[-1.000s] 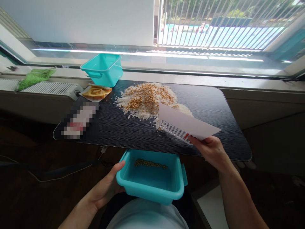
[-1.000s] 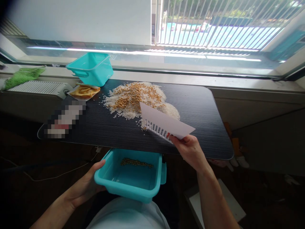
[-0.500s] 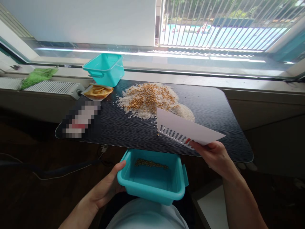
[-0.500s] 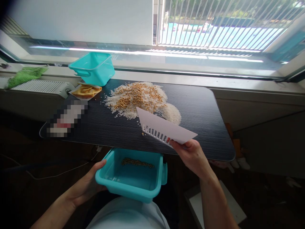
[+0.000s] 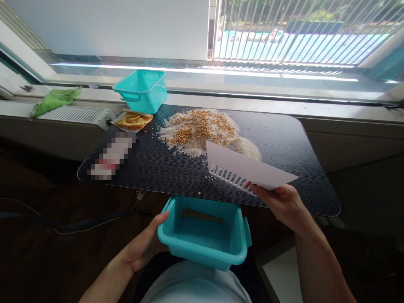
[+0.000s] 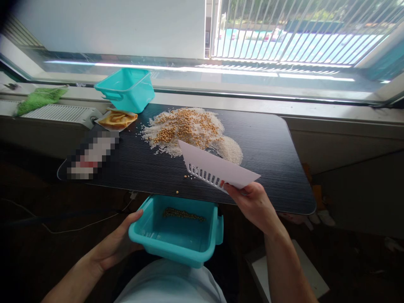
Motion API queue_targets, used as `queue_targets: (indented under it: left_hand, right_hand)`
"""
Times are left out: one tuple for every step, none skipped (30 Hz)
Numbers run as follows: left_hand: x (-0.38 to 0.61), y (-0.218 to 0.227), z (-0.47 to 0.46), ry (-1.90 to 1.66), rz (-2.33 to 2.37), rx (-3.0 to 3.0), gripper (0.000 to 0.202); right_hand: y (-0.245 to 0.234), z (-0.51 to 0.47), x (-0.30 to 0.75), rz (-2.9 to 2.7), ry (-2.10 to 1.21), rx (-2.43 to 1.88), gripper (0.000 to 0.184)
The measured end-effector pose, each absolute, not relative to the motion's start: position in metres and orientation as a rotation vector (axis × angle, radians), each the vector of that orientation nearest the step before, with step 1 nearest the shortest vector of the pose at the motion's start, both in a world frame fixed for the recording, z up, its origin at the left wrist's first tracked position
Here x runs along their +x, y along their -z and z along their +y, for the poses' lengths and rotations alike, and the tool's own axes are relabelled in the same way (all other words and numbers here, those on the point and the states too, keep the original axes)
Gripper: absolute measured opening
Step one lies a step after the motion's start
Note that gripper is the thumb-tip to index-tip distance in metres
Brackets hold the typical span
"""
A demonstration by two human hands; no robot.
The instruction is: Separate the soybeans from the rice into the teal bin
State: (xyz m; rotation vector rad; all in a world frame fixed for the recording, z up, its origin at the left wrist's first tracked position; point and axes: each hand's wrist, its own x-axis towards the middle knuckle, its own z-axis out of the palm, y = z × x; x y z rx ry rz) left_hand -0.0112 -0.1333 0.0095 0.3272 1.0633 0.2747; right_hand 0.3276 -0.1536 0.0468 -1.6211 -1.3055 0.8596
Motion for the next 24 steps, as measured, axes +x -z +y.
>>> queue_targets:
  left_hand:
    - [-0.011,-0.009,-0.133,-0.275,1.063,0.327,0.069]
    - [-0.012,-0.008,-0.133,-0.276,1.064,0.328,0.068]
    - [-0.012,-0.008,-0.133,-0.278,1.067,0.329,0.068]
    - [-0.012,-0.008,-0.133,-0.280,1.071,0.329,0.068]
    - [-0.011,-0.008,-0.133,-0.282,1.075,0.327,0.067]
    - [-0.011,-0.008,-0.133,-0.285,1.075,0.324,0.066]
    - [-0.011,-0.008,-0.133,-0.289,1.074,0.321,0.066]
    - [-0.010,-0.008,-0.133,-0.294,1.071,0.317,0.066]
    - [-0.010,-0.009,-0.133,-0.297,1.068,0.313,0.066]
    - [-0.010,-0.009,-0.133,-0.299,1.066,0.310,0.065]
    - [-0.011,-0.009,-0.133,-0.300,1.066,0.309,0.065]
    - [-0.011,-0.009,-0.132,-0.302,1.065,0.310,0.065]
    - [-0.012,-0.010,-0.132,-0.303,1.065,0.311,0.065]
    - [-0.013,-0.010,-0.132,-0.306,1.064,0.313,0.065]
    - [-0.015,-0.010,-0.132,-0.309,1.063,0.316,0.065]
    - [-0.016,-0.010,-0.132,-0.309,1.063,0.317,0.064]
    - [-0.016,-0.010,-0.132,-0.309,1.065,0.318,0.064]
    - [-0.017,-0.010,-0.132,-0.310,1.071,0.318,0.064]
    - [-0.017,-0.010,-0.132,-0.311,1.079,0.318,0.065]
    - [-0.017,-0.010,-0.132,-0.311,1.089,0.317,0.066]
    - [-0.017,-0.010,-0.132,-0.312,1.099,0.315,0.067]
    - [-0.016,-0.010,-0.132,-0.312,1.108,0.312,0.068]
    - [-0.016,-0.011,-0.132,-0.313,1.111,0.312,0.069]
    - [-0.016,-0.011,-0.132,-0.313,1.111,0.311,0.069]
  right_hand:
    - [-0.047,-0.154,0.327,-1.311,-0.860,-1.616,0.030]
    - [-0.047,-0.153,0.326,-1.318,-0.863,-1.608,0.030]
    - [-0.046,-0.153,0.324,-1.328,-0.866,-1.597,0.029]
    - [-0.045,-0.152,0.321,-1.338,-0.873,-1.584,0.028]
    - [-0.044,-0.151,0.318,-1.346,-0.883,-1.572,0.027]
    - [-0.043,-0.150,0.314,-1.358,-0.892,-1.558,0.027]
    - [-0.042,-0.149,0.310,-1.376,-0.899,-1.542,0.026]
    - [-0.042,-0.148,0.306,-1.401,-0.904,-1.525,0.025]
    - [-0.043,-0.148,0.303,-1.435,-0.911,-1.510,0.025]
    - [-0.044,-0.149,0.300,-1.476,-0.926,-1.495,0.025]
    - [-0.045,-0.150,0.298,-1.522,-0.951,-1.480,0.024]
    - [-0.047,-0.152,0.297,-1.562,-0.985,-1.465,0.024]
    - [-0.048,-0.153,0.297,-1.591,-1.021,-1.450,0.023]
    - [-0.049,-0.154,0.298,-1.609,-1.048,-1.436,0.022]
    - [-0.049,-0.155,0.299,-1.612,-1.058,-1.427,0.021]
    - [-0.048,-0.155,0.299,-1.599,-1.048,-1.426,0.021]
    - [-0.047,-0.154,0.299,-1.576,-1.023,-1.428,0.022]
    - [-0.045,-0.152,0.298,-1.551,-0.995,-1.431,0.023]
    - [-0.043,-0.150,0.296,-1.528,-0.969,-1.435,0.025]
    - [-0.041,-0.147,0.293,-1.516,-0.954,-1.436,0.026]
    - [-0.040,-0.144,0.289,-1.517,-0.952,-1.435,0.026]
    - [-0.039,-0.141,0.285,-1.531,-0.964,-1.431,0.026]
    - [-0.040,-0.139,0.281,-1.553,-0.985,-1.423,0.026]
    - [-0.041,-0.137,0.278,-1.580,-1.014,-1.412,0.026]
